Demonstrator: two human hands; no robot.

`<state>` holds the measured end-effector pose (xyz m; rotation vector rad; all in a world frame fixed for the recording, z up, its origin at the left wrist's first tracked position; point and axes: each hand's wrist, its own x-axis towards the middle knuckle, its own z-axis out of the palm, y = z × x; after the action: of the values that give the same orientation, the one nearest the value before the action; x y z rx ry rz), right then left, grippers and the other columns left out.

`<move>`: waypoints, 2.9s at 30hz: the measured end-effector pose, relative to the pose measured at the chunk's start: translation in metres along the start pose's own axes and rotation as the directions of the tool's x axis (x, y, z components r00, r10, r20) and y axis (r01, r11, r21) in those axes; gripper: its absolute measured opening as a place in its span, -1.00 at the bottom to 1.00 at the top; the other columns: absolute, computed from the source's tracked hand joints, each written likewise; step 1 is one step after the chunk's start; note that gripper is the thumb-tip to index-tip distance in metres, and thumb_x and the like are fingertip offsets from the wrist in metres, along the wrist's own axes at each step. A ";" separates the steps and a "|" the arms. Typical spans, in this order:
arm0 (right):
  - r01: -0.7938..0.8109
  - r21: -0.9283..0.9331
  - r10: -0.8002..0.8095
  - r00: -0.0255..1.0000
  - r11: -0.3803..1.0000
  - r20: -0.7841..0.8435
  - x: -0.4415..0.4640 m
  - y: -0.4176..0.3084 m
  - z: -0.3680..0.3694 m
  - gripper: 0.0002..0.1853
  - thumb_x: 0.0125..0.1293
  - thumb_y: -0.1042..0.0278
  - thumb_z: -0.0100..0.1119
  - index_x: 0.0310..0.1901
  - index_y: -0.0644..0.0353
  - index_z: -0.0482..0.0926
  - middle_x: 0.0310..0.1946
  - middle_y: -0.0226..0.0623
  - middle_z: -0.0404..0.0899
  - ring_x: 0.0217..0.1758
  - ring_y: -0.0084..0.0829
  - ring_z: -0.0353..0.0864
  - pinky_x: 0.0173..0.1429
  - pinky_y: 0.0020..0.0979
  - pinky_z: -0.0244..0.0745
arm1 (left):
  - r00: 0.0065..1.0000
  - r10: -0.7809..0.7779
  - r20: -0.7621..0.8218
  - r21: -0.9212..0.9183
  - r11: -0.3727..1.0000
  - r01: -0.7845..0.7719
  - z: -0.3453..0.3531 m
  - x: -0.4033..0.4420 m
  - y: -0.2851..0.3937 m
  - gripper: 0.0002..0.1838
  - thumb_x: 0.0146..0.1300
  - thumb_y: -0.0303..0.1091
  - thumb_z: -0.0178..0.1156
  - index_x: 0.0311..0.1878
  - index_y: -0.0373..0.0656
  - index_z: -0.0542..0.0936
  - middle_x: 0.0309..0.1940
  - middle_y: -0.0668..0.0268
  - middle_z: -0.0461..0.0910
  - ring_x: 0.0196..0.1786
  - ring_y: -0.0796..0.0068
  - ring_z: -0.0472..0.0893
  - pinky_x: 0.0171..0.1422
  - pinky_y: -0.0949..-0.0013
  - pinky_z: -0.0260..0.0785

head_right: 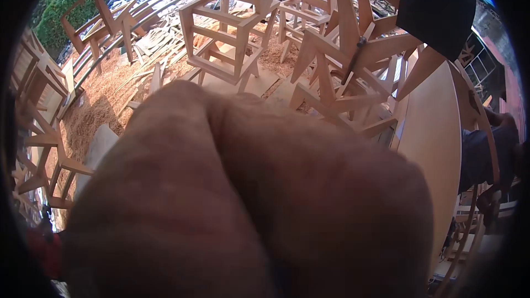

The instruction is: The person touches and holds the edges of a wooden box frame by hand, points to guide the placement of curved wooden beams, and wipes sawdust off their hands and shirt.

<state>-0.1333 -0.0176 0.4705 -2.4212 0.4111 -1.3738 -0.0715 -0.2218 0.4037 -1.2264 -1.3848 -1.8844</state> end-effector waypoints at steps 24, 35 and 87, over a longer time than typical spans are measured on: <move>-0.047 0.003 0.046 0.978 0.999 0.205 -0.006 -0.011 -0.018 -0.69 0.43 0.28 -0.09 -0.23 0.24 0.66 -0.30 -0.11 0.64 -0.29 -0.06 0.71 -0.19 0.11 0.68 | 0.880 0.205 0.428 -0.011 0.975 -0.221 0.011 -0.025 0.083 -0.74 0.33 -0.54 0.21 -0.06 0.06 0.75 -0.59 0.33 0.45 -0.64 0.56 0.33 -0.54 0.40 0.11; -0.199 -0.026 0.200 0.970 0.980 0.141 -0.017 0.012 -0.023 -0.90 0.26 0.41 0.20 -0.35 0.24 0.62 -0.30 -0.13 0.64 -0.22 -0.06 0.72 -0.08 0.01 0.65 | 0.891 0.273 0.363 0.197 0.912 -0.360 0.007 -0.032 0.090 -0.84 0.29 -0.52 0.29 -0.12 -0.06 0.73 -0.63 0.32 0.44 -0.65 0.48 0.35 -0.49 0.32 0.27; -0.688 -0.416 0.602 0.039 0.595 0.798 -0.174 0.849 -0.040 -0.40 0.18 0.14 0.47 0.19 0.30 0.58 -0.17 -0.13 0.76 -0.18 -0.35 0.76 -0.11 -0.31 0.66 | -0.377 -0.280 -0.883 -0.409 0.063 0.910 -0.342 -0.359 -0.034 -0.21 0.13 0.24 0.39 0.31 -0.11 0.60 0.09 0.01 0.70 0.16 0.01 0.66 0.27 0.11 0.47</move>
<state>-0.3282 -0.7221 0.0029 -1.9693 0.9381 0.4205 -0.0557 -0.5668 0.0467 1.6324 -1.7315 -1.7377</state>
